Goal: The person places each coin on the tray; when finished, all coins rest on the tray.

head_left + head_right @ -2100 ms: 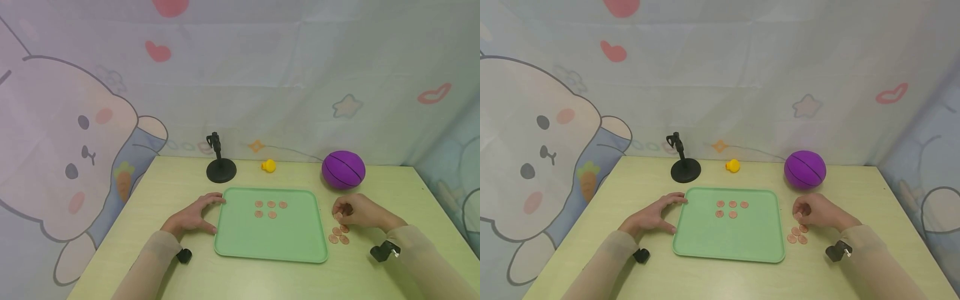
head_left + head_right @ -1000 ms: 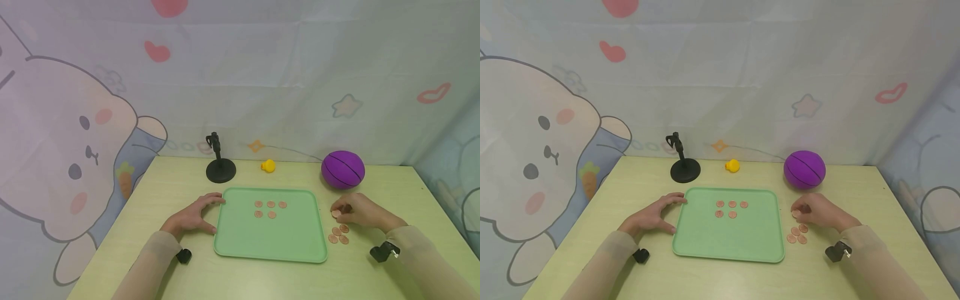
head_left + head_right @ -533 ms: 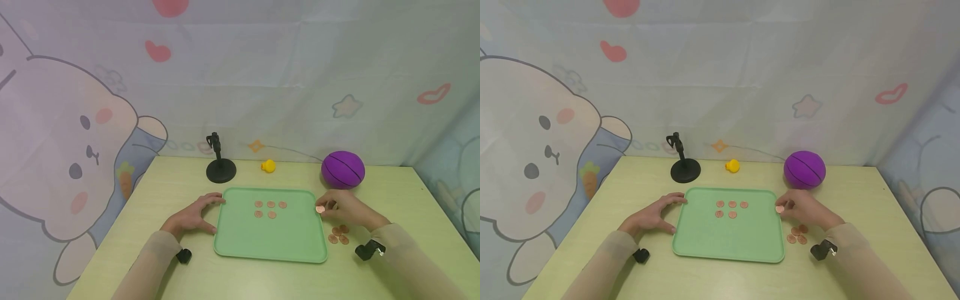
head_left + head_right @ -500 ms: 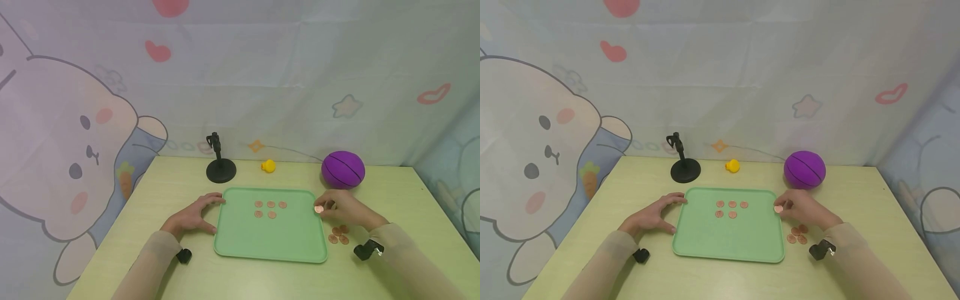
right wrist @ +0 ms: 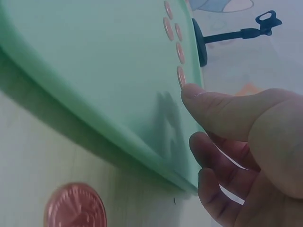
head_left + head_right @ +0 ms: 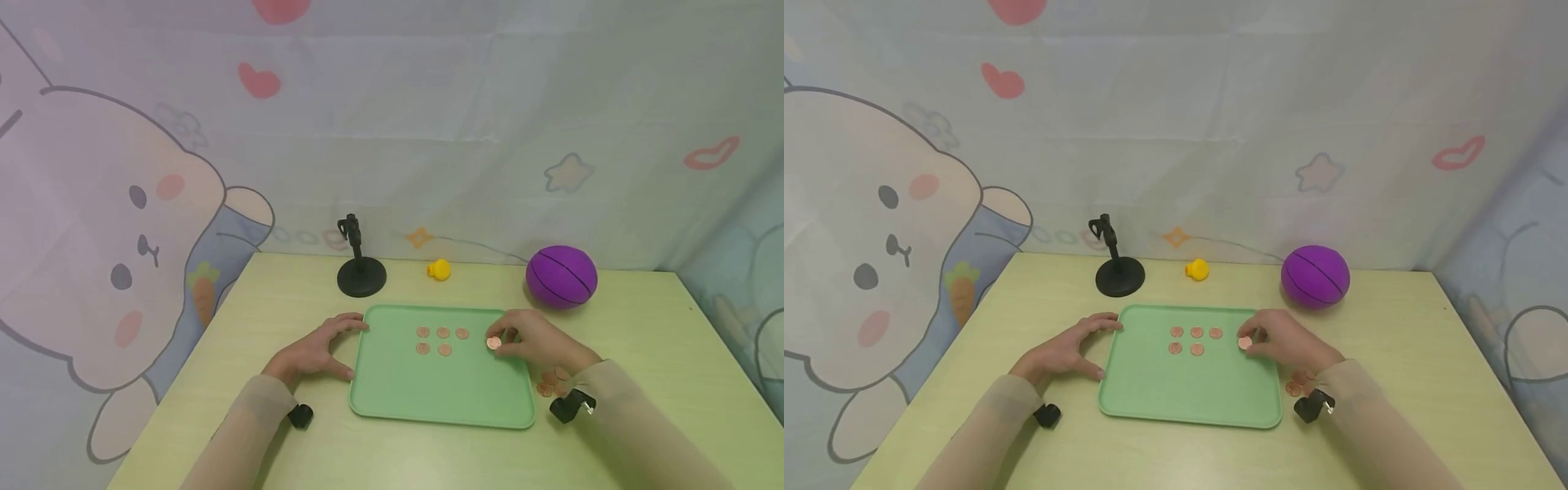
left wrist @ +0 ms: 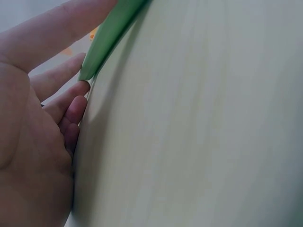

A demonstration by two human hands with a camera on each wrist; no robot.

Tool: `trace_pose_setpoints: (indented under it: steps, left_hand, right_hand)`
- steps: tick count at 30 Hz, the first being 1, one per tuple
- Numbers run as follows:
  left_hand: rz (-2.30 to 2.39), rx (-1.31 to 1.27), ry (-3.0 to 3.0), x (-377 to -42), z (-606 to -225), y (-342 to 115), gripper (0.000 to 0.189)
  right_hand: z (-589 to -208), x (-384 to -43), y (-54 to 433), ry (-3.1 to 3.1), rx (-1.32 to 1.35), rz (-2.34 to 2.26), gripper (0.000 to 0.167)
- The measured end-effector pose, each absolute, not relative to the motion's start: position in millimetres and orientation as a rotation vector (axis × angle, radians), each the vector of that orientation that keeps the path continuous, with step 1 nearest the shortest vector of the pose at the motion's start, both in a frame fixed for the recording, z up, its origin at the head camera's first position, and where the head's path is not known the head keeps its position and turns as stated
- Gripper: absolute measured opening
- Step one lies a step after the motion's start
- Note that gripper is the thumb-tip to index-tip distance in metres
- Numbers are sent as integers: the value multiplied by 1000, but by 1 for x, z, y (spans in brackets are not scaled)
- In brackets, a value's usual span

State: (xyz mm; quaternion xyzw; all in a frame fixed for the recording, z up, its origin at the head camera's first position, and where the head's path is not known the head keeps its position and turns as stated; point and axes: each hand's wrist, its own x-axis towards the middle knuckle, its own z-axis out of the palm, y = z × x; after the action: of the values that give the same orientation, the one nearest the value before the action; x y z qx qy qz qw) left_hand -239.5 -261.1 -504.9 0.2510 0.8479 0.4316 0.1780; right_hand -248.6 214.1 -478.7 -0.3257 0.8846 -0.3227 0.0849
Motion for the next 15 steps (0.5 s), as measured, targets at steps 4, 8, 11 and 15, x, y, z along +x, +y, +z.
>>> trace_pose_setpoints:
  steps: [4, 8, 11, 15]
  left_hand:
    - [1218, 705, 2401, -240, -505, -262, 86]
    - [1211, 712, 2406, -241, -507, -262, 86]
    - [1211, 712, 2406, -241, -507, -262, 86]
    - [1227, 700, 2390, -241, -507, -262, 86]
  right_hand:
    - [-480, -249, 204, 2629, -994, -945, 21]
    - [-484, -250, 197, 2634, -1003, -922, 18]
    - [-486, -250, 193, 2638, -1013, -919, 16]
    - [-487, -249, 186, 2635, -1023, -928, 12]
